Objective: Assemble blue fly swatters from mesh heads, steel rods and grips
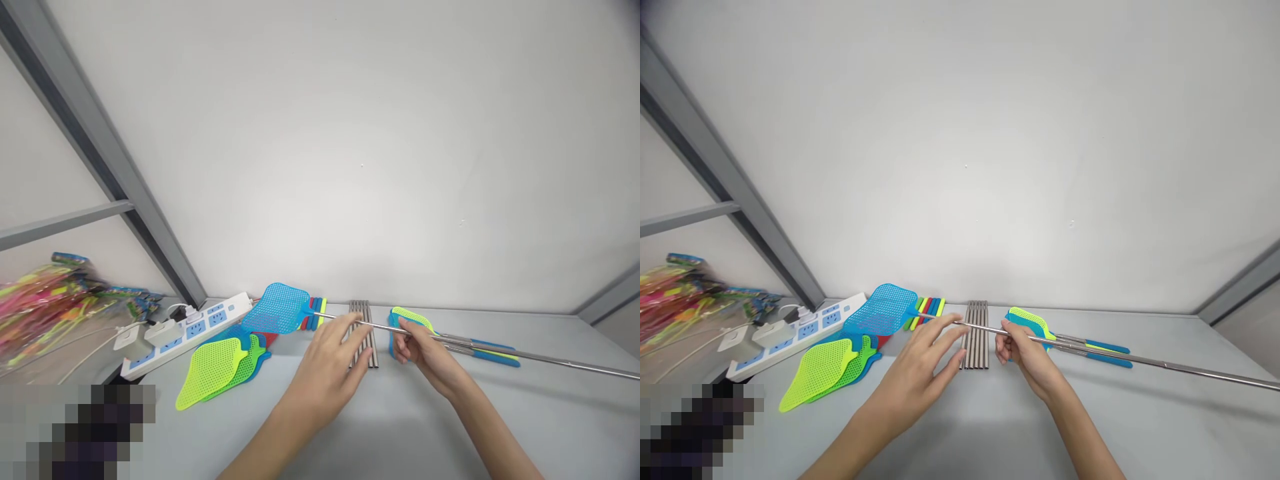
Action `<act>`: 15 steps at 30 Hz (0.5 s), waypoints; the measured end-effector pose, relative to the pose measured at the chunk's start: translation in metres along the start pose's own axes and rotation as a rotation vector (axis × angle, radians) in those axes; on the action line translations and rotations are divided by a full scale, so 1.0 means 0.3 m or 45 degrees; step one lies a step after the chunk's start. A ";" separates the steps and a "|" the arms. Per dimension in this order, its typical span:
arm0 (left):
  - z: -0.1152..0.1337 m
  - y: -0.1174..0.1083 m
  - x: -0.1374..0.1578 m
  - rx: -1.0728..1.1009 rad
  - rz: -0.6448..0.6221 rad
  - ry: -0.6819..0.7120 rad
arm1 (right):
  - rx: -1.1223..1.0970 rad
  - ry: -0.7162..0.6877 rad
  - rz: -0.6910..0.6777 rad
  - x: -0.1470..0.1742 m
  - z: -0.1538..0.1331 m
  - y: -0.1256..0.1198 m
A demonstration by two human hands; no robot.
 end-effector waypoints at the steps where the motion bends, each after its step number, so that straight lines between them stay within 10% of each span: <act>1: -0.011 0.001 -0.005 -0.080 0.040 0.005 | 0.003 0.006 -0.013 0.001 -0.003 0.004; 15: -0.026 0.053 -0.014 -0.350 -0.110 0.034 | 0.064 0.059 -0.225 0.033 -0.009 0.069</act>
Point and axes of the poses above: each hand's wrist, its own x-axis away from the middle knuckle, its own y-axis out of the palm, z = x × y, the point moved 8 cm from there along -x, towards the middle knuckle, and after that the axes turned 9 degrees about -y, right-handed, at the moved point
